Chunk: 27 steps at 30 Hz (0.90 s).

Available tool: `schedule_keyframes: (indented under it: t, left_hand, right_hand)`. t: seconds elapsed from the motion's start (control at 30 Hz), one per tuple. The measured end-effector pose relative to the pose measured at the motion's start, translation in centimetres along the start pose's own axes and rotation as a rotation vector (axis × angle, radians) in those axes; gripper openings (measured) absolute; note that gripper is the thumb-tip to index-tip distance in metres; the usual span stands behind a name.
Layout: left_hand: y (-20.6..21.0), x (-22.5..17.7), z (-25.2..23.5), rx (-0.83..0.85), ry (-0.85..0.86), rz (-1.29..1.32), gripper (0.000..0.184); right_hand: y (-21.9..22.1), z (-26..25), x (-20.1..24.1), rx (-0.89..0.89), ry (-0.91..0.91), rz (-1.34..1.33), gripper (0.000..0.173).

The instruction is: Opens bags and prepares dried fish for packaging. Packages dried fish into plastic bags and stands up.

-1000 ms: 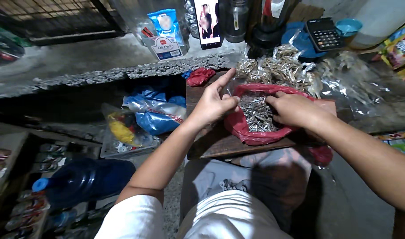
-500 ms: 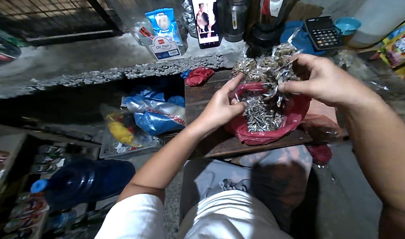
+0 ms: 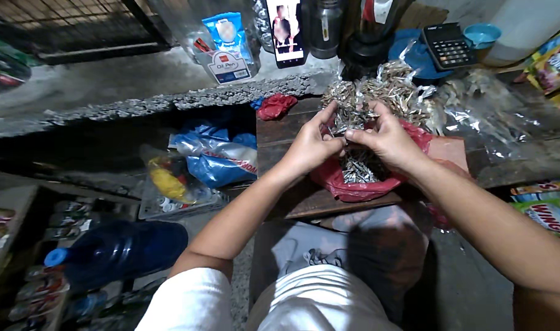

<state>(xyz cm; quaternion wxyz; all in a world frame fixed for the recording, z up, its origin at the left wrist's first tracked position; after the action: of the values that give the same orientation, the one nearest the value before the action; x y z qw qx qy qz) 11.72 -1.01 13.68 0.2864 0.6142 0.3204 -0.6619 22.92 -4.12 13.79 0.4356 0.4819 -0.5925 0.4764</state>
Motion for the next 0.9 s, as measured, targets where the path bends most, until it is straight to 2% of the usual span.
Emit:
schedule_keyframes:
  t: [0.2, 0.47, 0.67, 0.73, 0.8, 0.9]
  left_hand:
    - [0.4, 0.3, -0.2, 0.013, -0.019, 0.001, 0.076]
    - [0.7, 0.2, -0.3, 0.016, -0.041, -0.030, 0.074]
    - [2.2, 0.3, -0.2, 0.096, -0.039, -0.142, 0.071]
    - [2.0, 0.1, -0.2, 0.081, -0.033, -0.106, 0.070]
    - [1.3, -0.3, -0.1, 0.047, -0.029, -0.056, 0.071]
    - [0.5, -0.6, 0.2, 0.033, -0.013, 0.038, 0.071]
  right_hand:
    - [0.1, -0.3, 0.0, 0.221, -0.029, 0.306, 0.040]
    - [1.2, -0.1, 0.3, 0.446, -0.152, 0.507, 0.037]
    - [2.7, -0.7, 0.2, 0.600, -0.055, 0.847, 0.035]
    - [2.6, -1.3, 1.2, 0.579, -0.063, 0.863, 0.035]
    - [2.0, -1.8, 2.4, 0.482, -0.108, 0.787, 0.034]
    - [2.2, -1.9, 3.2, 0.386, -0.207, 0.730, 0.024]
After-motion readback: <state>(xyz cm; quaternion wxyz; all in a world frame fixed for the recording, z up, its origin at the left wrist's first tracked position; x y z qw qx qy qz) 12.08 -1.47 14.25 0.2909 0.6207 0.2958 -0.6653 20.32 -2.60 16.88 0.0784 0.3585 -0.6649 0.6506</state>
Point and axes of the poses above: each hand's wrist, its own z-axis away from the middle knuckle, its own y-axis out of the palm, x = y × z, the point moved 10 cm from there along -z, towards the middle knuckle, and after that the axes turned 7 degrees about -y, right-handed, at the moved point
